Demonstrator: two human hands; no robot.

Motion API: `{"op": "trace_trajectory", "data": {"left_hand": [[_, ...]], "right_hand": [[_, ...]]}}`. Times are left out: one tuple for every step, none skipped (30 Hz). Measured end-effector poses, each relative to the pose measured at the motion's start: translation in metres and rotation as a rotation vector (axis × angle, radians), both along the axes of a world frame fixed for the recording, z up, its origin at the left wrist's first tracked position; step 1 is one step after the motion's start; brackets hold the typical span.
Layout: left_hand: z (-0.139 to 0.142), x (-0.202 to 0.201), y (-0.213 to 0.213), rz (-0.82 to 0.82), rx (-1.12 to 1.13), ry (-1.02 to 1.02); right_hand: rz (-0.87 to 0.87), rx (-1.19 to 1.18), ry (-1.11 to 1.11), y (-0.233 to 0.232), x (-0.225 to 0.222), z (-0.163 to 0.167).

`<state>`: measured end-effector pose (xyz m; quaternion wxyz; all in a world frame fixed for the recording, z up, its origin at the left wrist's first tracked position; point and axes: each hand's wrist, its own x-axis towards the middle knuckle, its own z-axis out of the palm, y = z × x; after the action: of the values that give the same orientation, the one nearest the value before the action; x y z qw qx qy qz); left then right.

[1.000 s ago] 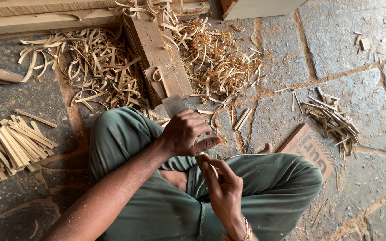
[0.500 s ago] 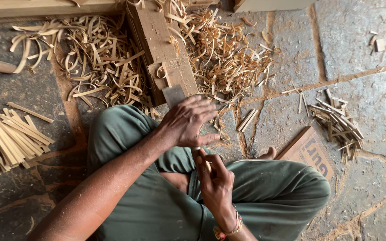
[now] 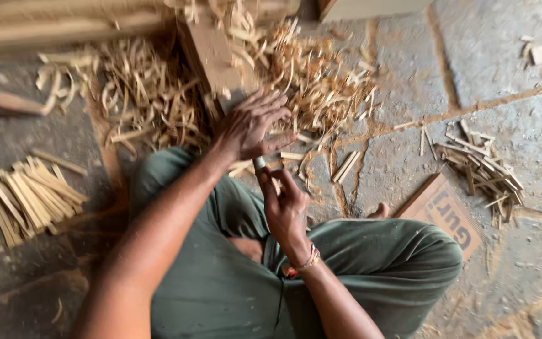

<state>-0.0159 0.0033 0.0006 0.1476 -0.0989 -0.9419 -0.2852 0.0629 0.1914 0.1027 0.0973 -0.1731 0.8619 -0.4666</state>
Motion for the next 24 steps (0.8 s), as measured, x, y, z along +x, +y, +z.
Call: {"op": "trace_trajectory", "data": {"left_hand": [[-0.002,0.002,0.001,0.023,0.032,0.024],[-0.003,0.006,0.002,0.111,0.05,0.113],[-0.002,0.011,0.002,0.198,0.068,0.205],[0.001,0.014,0.0,0.28,0.085,0.301],[0.005,0.016,-0.006,0.397,0.094,0.369],[0.011,0.02,-0.016,0.508,0.104,0.44],[0.016,0.023,-0.024,0.619,0.115,0.51],[0.021,0.027,-0.032,0.684,0.131,0.374],[0.026,0.031,-0.041,0.747,0.147,0.236],[0.029,0.034,-0.049,0.808,0.163,0.1],[0.031,0.035,-0.054,0.772,0.164,0.11],[0.032,0.036,-0.057,0.736,0.166,0.116],[0.032,0.037,-0.059,0.7,0.17,0.122],[0.031,0.038,-0.061,0.72,0.248,0.174],[0.031,0.04,-0.063,0.739,0.326,0.226],[0.031,0.043,-0.066,0.759,0.405,0.277],[0.032,0.046,-0.071,0.778,0.508,0.347],[0.034,0.05,-0.077,0.794,0.611,0.417],[0.037,0.054,-0.085,0.879,0.686,0.565],[0.041,0.057,-0.092,0.959,0.759,0.716],[0.044,0.064,-0.098,1.12,0.461,0.723],[0.047,0.072,-0.102,1.26,0.153,0.718],[0.048,0.076,-0.103,1.378,-0.163,0.701],[0.048,0.076,-0.101,1.293,0.093,0.609]], "right_hand": [[-0.01,-0.002,0.014,0.0,0.0,0.001],[-0.017,0.005,0.016,0.001,0.001,0.001],[-0.021,0.006,-0.017,0.001,0.002,0.002],[-0.028,0.005,-0.046,0.0,0.002,0.002],[-0.038,0.001,-0.074,0.0,0.002,0.001],[-0.044,-0.004,-0.063,-0.001,0.002,0.001],[-0.051,-0.008,-0.055,-0.002,0.002,0.0],[-0.056,-0.009,-0.051,-0.002,0.002,0.0],[-0.052,-0.011,-0.05,-0.002,0.003,-0.001],[-0.045,-0.013,-0.045,-0.002,0.003,-0.001],[-0.039,-0.014,-0.038,-0.002,0.002,-0.001],[-0.045,-0.014,-0.056,-0.002,0.002,-0.001],[-0.05,-0.012,-0.074,-0.002,0.003,-0.001],[-0.057,-0.009,-0.094,-0.001,0.003,-0.001],[-0.064,-0.015,-0.081,-0.001,0.003,-0.001],[-0.07,-0.02,-0.071,0.0,0.003,0.0],[-0.074,-0.024,-0.06,0.001,0.004,0.0],[-0.079,-0.02,-0.082,0.001,0.004,0.0],[-0.083,-0.016,-0.103,0.002,0.004,0.0],[-0.088,-0.013,-0.123,0.002,0.004,0.0],[-0.092,-0.015,-0.12,0.003,0.004,0.0],[-0.093,-0.017,-0.117,0.003,0.004,0.0],[-0.092,-0.02,-0.113,0.003,0.003,0.0],[-0.093,-0.021,-0.104,0.002,0.003,-0.001]]}}
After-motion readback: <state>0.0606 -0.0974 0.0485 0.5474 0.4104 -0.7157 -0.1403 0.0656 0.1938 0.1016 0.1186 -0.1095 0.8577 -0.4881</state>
